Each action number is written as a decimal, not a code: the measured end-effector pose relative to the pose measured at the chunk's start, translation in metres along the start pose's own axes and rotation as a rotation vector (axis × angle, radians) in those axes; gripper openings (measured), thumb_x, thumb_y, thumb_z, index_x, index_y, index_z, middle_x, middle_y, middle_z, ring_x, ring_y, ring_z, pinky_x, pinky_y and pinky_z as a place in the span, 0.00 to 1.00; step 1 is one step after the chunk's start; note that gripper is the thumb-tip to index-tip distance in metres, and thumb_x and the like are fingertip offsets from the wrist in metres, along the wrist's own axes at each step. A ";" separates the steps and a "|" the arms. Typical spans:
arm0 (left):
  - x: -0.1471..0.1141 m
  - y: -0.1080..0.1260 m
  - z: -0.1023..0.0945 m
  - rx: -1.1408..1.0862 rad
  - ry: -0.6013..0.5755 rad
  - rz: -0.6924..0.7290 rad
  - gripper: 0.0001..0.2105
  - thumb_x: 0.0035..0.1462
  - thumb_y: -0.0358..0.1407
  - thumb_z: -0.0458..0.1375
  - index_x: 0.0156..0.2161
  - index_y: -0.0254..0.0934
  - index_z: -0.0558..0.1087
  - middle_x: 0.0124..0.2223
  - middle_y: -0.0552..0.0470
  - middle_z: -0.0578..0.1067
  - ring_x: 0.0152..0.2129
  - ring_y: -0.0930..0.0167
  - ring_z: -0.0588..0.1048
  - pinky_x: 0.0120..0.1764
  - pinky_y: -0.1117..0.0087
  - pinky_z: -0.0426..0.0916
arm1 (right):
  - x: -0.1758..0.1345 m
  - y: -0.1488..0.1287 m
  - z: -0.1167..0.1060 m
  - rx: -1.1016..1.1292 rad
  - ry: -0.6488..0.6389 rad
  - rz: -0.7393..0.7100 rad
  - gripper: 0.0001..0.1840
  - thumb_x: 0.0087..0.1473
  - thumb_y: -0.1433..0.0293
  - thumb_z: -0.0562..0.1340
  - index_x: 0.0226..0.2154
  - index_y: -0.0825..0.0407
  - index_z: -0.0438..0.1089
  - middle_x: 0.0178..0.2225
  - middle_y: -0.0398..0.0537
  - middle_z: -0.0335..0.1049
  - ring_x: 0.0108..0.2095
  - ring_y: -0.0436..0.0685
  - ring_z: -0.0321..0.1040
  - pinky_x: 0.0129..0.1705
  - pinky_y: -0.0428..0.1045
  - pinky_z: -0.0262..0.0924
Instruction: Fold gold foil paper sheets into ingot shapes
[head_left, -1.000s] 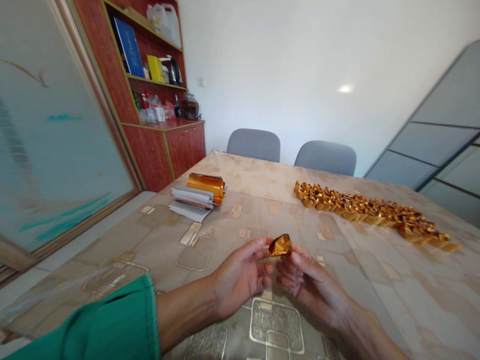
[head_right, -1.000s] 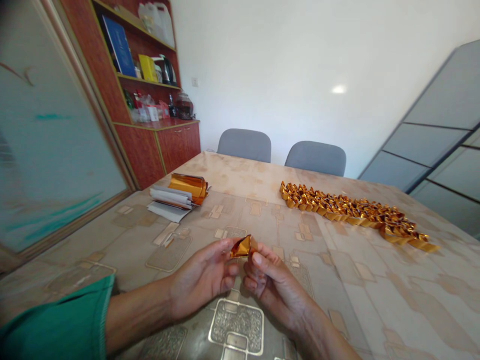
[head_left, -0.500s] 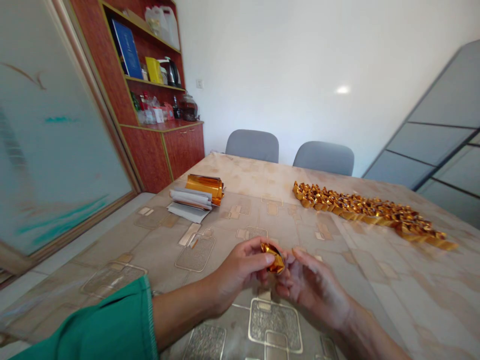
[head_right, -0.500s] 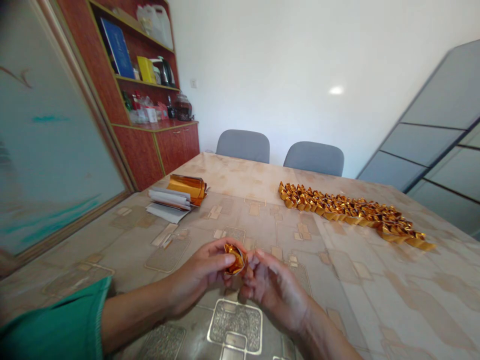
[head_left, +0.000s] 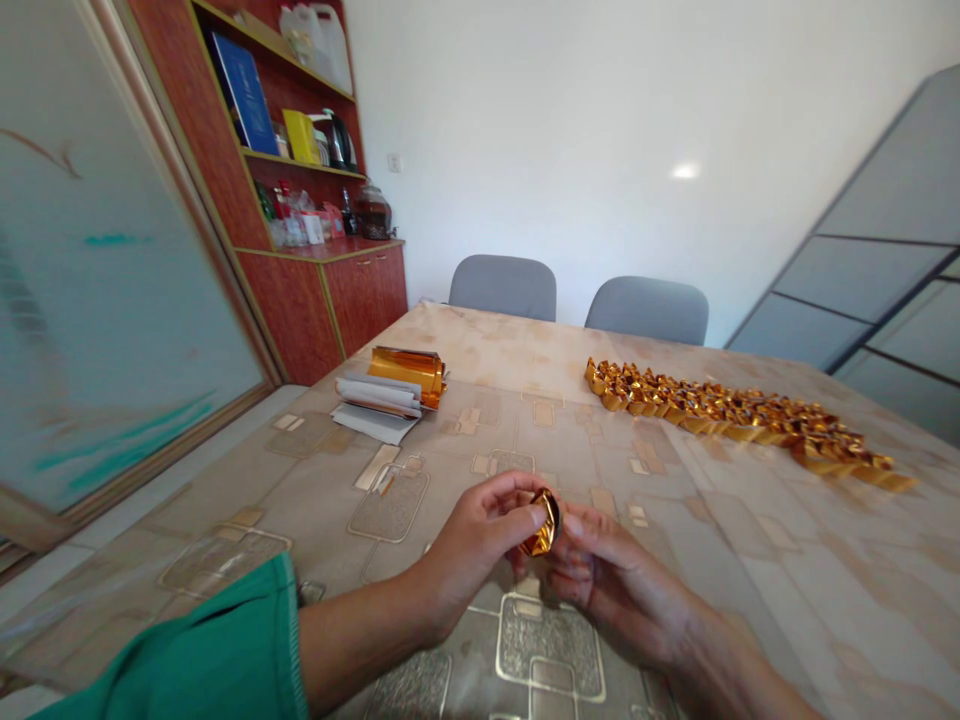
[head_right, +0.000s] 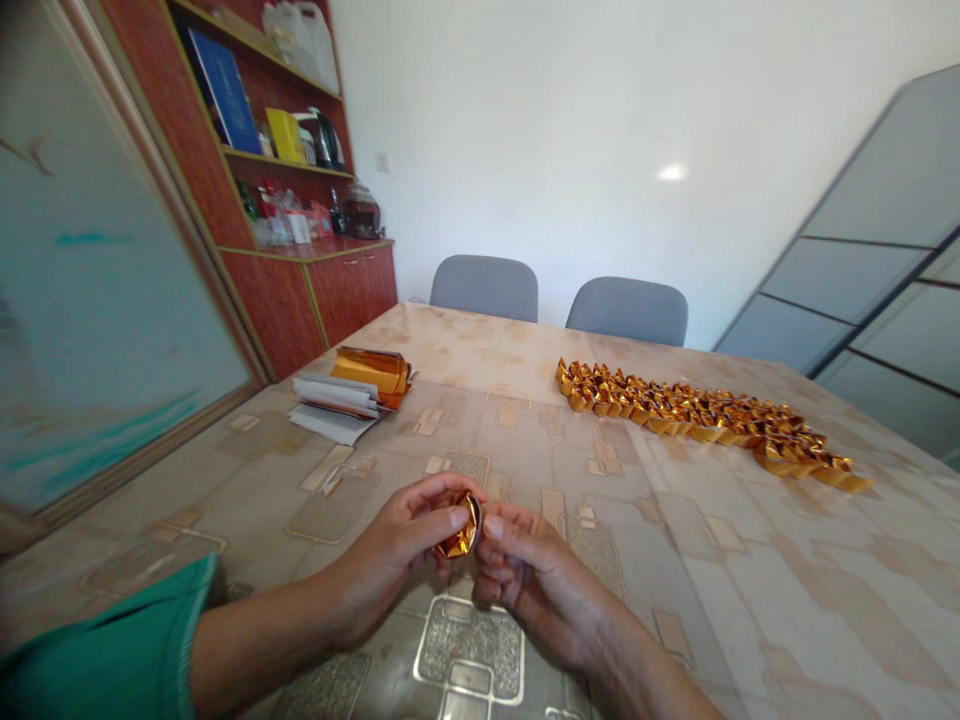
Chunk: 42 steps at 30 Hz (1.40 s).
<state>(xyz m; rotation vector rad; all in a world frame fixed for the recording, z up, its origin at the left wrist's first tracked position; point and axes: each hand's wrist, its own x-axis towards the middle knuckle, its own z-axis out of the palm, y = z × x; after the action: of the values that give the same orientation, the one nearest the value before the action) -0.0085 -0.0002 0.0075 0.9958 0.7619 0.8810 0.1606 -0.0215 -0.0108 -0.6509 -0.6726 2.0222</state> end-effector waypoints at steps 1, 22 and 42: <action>0.000 0.000 0.001 0.017 0.012 0.006 0.13 0.50 0.40 0.64 0.39 0.35 0.74 0.29 0.54 0.72 0.23 0.75 0.68 0.24 0.76 0.62 | 0.000 0.001 0.001 -0.026 0.000 -0.007 0.09 0.50 0.66 0.72 0.32 0.55 0.77 0.23 0.39 0.61 0.22 0.44 0.49 0.25 0.41 0.47; 0.001 -0.008 -0.001 0.099 -0.026 0.020 0.17 0.55 0.46 0.60 0.38 0.32 0.77 0.27 0.53 0.70 0.21 0.76 0.64 0.24 0.76 0.58 | 0.003 0.002 -0.002 -0.096 0.021 0.017 0.10 0.49 0.67 0.73 0.35 0.54 0.78 0.22 0.38 0.60 0.22 0.45 0.47 0.25 0.42 0.46; 0.003 -0.002 -0.004 -0.446 -0.072 -0.255 0.11 0.57 0.31 0.61 0.45 0.35 0.72 0.33 0.50 0.76 0.22 0.78 0.73 0.27 0.79 0.70 | 0.002 -0.005 -0.001 -0.157 0.219 -0.097 0.14 0.51 0.59 0.70 0.29 0.53 0.72 0.21 0.37 0.58 0.22 0.47 0.52 0.27 0.45 0.51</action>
<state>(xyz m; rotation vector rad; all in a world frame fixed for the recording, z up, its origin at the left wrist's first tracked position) -0.0105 0.0032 0.0034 0.5198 0.5806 0.7437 0.1629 -0.0174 -0.0084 -0.9006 -0.7216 1.7897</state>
